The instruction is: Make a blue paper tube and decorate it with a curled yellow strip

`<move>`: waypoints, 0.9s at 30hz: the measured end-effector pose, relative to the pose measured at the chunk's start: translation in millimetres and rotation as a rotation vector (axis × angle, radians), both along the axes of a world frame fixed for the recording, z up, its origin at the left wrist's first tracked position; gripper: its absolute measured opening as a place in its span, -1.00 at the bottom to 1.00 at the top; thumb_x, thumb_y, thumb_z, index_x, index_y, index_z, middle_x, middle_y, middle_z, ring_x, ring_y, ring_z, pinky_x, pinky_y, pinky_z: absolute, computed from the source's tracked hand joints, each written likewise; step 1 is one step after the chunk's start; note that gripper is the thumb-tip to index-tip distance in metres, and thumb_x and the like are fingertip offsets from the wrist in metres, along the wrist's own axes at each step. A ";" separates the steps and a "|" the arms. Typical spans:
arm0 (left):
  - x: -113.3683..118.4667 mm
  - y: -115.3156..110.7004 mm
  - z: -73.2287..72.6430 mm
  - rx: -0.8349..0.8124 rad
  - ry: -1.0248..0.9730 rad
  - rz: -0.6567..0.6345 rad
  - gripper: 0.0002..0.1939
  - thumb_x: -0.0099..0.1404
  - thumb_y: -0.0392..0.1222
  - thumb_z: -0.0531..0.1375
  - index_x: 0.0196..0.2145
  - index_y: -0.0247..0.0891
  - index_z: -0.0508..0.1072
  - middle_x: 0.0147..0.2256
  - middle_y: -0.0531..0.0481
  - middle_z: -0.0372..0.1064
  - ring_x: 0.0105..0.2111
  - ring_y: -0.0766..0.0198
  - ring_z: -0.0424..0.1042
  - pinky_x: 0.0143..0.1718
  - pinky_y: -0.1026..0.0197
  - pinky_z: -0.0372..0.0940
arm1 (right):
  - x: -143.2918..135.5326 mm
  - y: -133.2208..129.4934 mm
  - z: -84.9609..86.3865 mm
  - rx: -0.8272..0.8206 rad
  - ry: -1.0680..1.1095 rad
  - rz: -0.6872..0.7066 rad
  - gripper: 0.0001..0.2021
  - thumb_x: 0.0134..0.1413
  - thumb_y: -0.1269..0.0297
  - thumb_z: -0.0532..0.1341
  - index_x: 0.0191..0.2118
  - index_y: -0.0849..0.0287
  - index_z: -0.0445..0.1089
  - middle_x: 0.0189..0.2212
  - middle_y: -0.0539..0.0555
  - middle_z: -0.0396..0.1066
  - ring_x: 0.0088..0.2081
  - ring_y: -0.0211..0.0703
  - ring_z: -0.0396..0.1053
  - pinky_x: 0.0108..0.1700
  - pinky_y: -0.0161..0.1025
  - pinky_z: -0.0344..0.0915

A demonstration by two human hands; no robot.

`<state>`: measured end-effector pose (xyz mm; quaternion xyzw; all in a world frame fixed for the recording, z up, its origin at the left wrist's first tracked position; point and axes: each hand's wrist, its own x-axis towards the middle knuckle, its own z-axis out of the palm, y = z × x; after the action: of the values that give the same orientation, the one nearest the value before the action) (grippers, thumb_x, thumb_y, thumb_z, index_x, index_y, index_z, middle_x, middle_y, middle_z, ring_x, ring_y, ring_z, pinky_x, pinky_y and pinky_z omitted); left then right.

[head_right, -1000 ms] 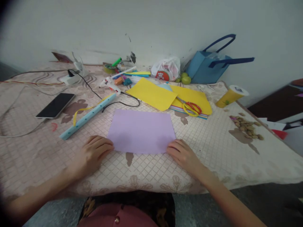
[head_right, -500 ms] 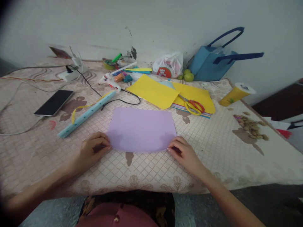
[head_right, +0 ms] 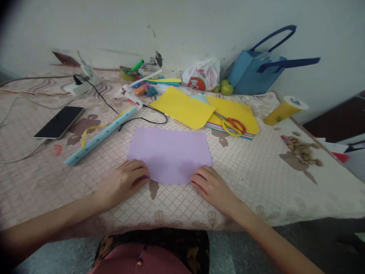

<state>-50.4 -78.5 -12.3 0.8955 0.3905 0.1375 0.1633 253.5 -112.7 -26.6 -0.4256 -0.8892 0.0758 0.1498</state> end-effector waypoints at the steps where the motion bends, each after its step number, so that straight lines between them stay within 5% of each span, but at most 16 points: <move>1: 1.2 1.1 0.8 -0.015 -0.004 0.011 -0.87 0.30 -0.24 0.05 -0.32 -0.25 0.39 -0.28 0.00 0.32 -0.25 0.24 0.28 -0.17 0.14 0.19 | -2.2 0.8 2.2 -0.034 -0.001 -0.021 -0.88 0.19 0.35 0.06 -0.26 0.18 0.34 -0.29 0.11 0.34 -0.21 -0.14 0.27 -0.14 -0.12 0.27; 15: 5.8 -11.6 5.1 0.042 0.070 0.056 -0.90 0.28 -0.20 0.09 -0.30 -0.24 0.38 -0.29 0.00 0.33 -0.27 0.20 0.30 -0.22 0.11 0.20 | 1.5 1.1 5.0 -0.032 -0.042 0.038 -0.87 0.19 0.35 0.06 -0.24 0.17 0.34 -0.29 0.10 0.34 -0.21 -0.15 0.26 -0.15 -0.14 0.26; 27: 33.4 -9.8 10.0 0.033 0.124 -0.010 -0.94 0.26 -0.25 0.11 -0.33 -0.26 0.38 -0.28 -0.02 0.31 -0.27 0.20 0.28 -0.26 0.13 0.20 | -20.1 7.7 9.3 -0.017 -0.070 0.093 -0.86 0.19 0.31 0.06 -0.26 0.17 0.35 -0.29 0.11 0.34 -0.21 -0.11 0.25 -0.17 -0.12 0.24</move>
<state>-17.0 -88.2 -2.3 0.9067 0.3933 0.0874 0.1245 233.4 -105.0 -17.3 -0.3874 -0.9121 0.0752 0.1113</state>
